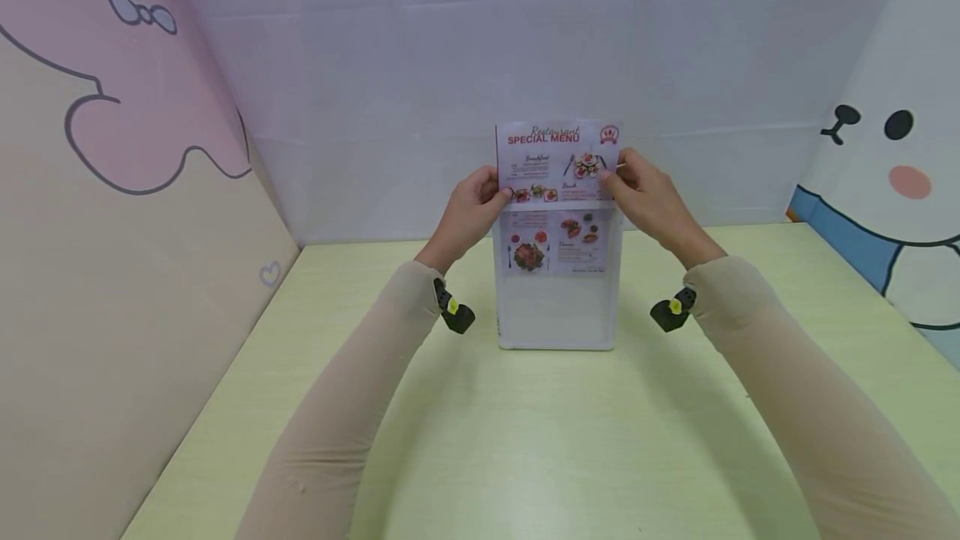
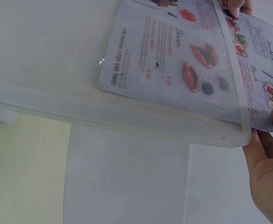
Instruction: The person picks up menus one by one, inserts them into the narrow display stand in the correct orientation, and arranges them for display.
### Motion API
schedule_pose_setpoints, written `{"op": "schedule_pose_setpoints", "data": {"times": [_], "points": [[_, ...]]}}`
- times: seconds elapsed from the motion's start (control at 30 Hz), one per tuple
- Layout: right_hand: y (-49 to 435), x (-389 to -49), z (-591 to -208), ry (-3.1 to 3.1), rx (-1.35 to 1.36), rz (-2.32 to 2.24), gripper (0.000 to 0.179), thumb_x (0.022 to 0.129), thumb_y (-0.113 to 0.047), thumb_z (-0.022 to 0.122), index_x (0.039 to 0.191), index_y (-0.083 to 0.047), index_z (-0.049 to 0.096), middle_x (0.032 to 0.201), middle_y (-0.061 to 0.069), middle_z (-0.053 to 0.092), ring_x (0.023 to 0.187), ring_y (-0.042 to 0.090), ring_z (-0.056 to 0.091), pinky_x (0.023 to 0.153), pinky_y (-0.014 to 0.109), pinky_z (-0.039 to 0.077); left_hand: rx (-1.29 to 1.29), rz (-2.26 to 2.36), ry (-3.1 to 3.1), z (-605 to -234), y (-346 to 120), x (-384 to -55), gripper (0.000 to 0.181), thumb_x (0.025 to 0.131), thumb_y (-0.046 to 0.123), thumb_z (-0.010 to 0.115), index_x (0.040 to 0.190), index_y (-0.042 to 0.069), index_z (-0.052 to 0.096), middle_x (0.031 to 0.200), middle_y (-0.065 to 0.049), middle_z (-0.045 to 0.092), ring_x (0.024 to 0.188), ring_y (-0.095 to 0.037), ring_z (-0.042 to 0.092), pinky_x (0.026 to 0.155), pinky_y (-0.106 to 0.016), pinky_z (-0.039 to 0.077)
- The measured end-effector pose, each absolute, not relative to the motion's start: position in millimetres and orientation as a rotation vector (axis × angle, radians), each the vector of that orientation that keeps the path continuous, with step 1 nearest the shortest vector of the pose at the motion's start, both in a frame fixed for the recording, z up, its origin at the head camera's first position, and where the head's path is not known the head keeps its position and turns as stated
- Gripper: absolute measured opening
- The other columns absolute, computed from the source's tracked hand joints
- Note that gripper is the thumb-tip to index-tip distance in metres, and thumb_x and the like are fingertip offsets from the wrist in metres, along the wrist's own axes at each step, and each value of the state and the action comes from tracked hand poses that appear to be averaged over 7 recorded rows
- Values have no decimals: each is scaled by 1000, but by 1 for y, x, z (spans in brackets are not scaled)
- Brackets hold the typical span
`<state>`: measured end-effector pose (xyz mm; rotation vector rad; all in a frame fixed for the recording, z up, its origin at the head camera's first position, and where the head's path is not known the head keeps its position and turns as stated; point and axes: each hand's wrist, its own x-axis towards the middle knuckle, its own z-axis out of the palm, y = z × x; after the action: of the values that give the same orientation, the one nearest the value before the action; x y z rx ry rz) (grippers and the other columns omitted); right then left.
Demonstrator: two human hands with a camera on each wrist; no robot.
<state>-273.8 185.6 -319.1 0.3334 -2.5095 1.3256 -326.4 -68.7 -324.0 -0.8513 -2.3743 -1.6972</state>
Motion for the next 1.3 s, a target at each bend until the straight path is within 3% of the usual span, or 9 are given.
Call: {"op": "schedule_pose_setpoints", "data": {"times": [0.53, 1.0, 1.3], "points": [[184, -275, -319, -2500, 348, 1303, 35, 101, -35, 42, 117, -3, 45, 136, 18, 53, 127, 34, 50, 103, 52, 39, -842, -1694, -2400, -322, -70, -325, 25, 99, 12, 52, 123, 2, 53, 120, -13, 65, 102, -20, 63, 93, -35, 50], [184, -275, -319, -2505, 329, 1278, 34, 101, -35, 43, 112, -3, 48, 125, 17, 59, 113, 29, 54, 94, 45, 41, -826, -1693, -2419, -320, -70, -325, 28, 100, 9, 49, 127, 1, 51, 125, -15, 63, 107, -22, 62, 95, -36, 49], [184, -278, -322, -2493, 326, 1309, 32, 100, -31, 44, 113, -2, 49, 129, 17, 57, 124, 32, 52, 101, 49, 40, -848, -1718, -2392, -322, -70, -327, 27, 99, 11, 51, 125, 2, 53, 124, -12, 64, 108, -21, 63, 95, -36, 50]]}}
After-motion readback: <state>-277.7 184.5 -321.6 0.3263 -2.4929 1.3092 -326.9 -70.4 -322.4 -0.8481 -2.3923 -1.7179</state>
